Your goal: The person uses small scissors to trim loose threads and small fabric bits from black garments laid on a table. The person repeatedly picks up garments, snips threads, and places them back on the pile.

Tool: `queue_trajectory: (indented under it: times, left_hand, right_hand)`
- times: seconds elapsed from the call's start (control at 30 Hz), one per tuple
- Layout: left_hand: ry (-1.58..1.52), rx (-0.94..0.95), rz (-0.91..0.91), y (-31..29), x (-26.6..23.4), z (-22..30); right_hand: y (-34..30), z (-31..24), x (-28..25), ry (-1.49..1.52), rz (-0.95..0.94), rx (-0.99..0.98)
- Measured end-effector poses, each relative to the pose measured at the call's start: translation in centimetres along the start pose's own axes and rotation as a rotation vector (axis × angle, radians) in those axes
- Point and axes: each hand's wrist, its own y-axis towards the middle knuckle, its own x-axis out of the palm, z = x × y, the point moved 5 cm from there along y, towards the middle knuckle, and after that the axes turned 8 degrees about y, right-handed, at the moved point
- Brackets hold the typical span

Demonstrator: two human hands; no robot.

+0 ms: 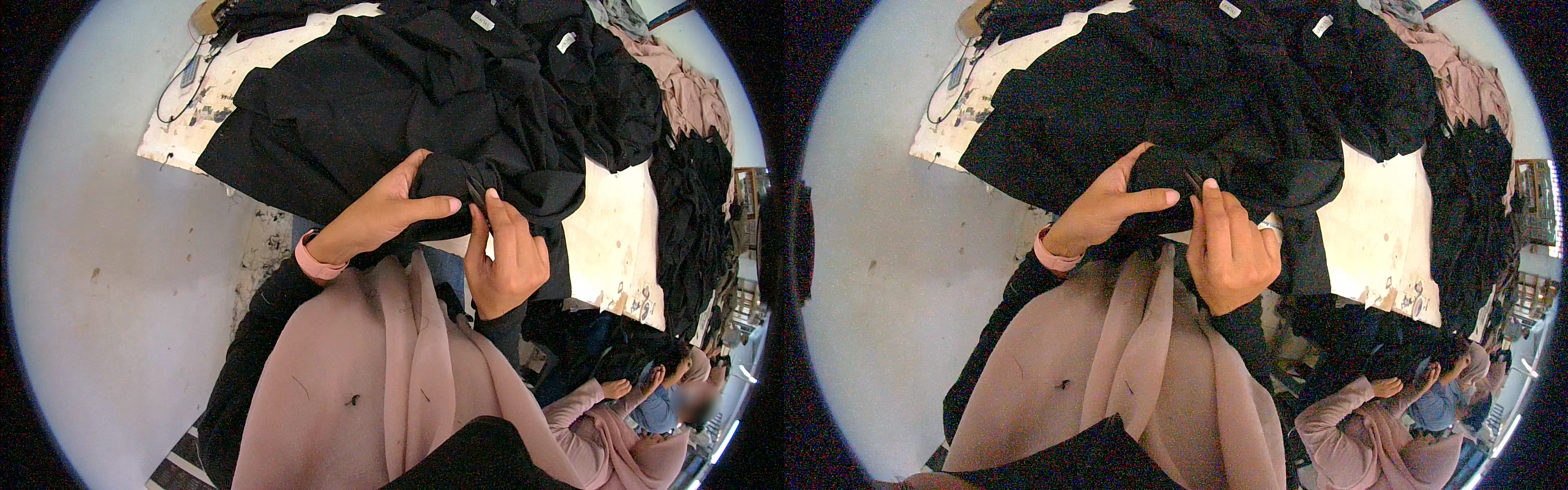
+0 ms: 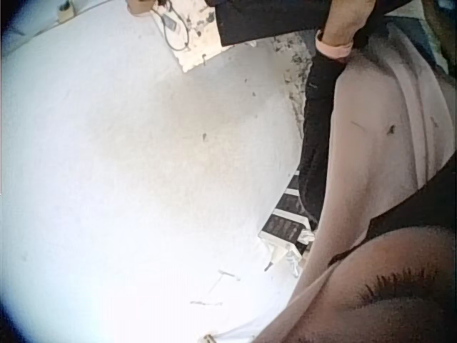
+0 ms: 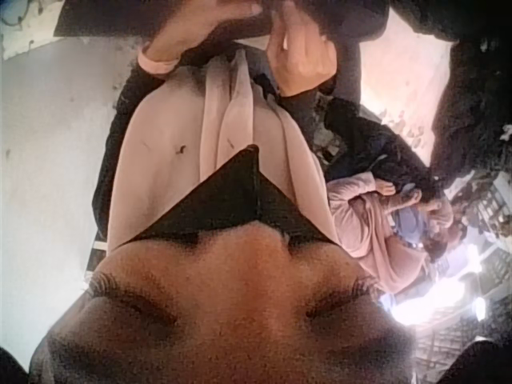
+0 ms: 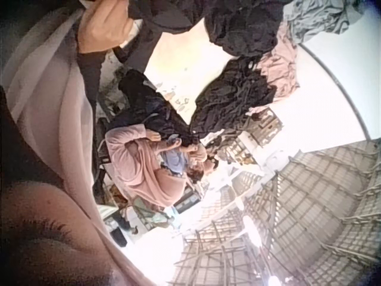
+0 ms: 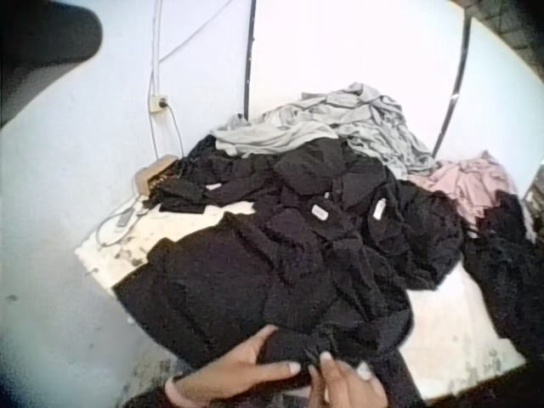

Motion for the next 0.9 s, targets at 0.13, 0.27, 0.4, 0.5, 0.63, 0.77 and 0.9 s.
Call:
queue_trajectory:
  times: [0.13,0.27,0.4,0.5,0.63,0.77,0.9]
  left_hand:
    - [0.198,0.094,0.001,-0.3,-0.1,0.5]
    - [0.91,0.475,-0.459,-2.6,2.3,0.8]
    - [0.955,0.275,-0.811,-4.4,1.6,0.1]
    - [1.003,0.231,-0.321,-0.9,-5.4,4.0]
    - [1.334,0.396,0.565,5.8,-18.2,9.8]
    - [2.032,0.207,0.987,9.0,-24.8,8.4]
    - [1.696,0.08,0.962,8.4,-27.8,8.7]
  right_hand:
    - [-0.3,0.3,-0.2,0.137,0.011,0.057]
    - [-2.2,3.5,-0.6,0.627,0.287,0.566]
    - [-4.1,7.6,1.5,0.747,0.065,0.932]
    - [-4.8,9.3,2.7,0.481,-0.166,0.882]
    - [-5.2,9.8,5.0,0.116,-0.384,0.787]
    - [-4.0,9.8,6.3,0.269,-0.378,0.666]
    - [-3.6,12.9,1.4,0.575,-0.028,0.9]
